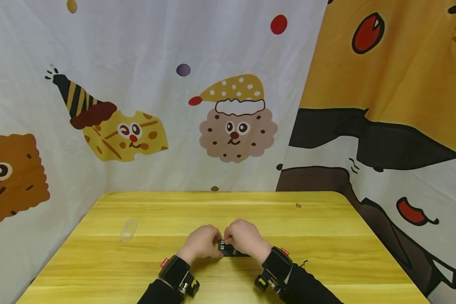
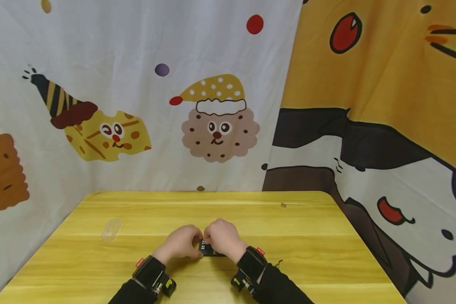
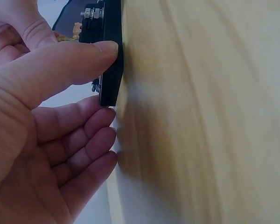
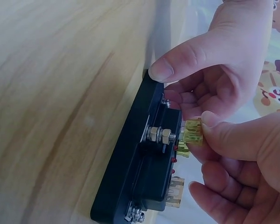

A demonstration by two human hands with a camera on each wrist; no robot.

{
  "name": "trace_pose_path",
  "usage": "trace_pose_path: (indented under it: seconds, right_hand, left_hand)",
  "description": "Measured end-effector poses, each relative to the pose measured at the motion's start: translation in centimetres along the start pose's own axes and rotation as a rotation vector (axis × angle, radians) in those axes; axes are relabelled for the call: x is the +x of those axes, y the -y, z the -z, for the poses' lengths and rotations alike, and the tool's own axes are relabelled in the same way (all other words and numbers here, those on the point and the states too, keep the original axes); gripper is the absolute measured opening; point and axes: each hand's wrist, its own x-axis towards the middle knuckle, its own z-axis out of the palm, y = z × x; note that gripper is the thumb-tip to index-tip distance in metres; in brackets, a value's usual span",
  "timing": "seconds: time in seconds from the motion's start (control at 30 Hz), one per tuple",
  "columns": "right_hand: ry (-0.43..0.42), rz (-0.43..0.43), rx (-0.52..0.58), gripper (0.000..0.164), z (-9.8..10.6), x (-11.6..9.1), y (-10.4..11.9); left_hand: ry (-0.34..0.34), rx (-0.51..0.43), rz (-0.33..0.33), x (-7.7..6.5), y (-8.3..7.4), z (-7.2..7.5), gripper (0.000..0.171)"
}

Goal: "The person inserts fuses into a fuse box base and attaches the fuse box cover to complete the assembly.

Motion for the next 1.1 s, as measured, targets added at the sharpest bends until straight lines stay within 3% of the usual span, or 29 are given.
trace_pose_path:
  seconds: [0.57, 1.1]
  right_hand:
    - [-0.021, 0.026, 0.012, 0.015, -0.14, -0.26, 0.11]
    - [-0.031, 0.102, -0.105, 0.024, -0.17, -0.04, 0.81]
  left_hand:
    - [-0.001, -0.007, 0.003, -0.12, 0.13, -0.12, 0.032]
    - [-0.016, -0.001, 0.005, -0.15, 0.03, -0.1, 0.032]
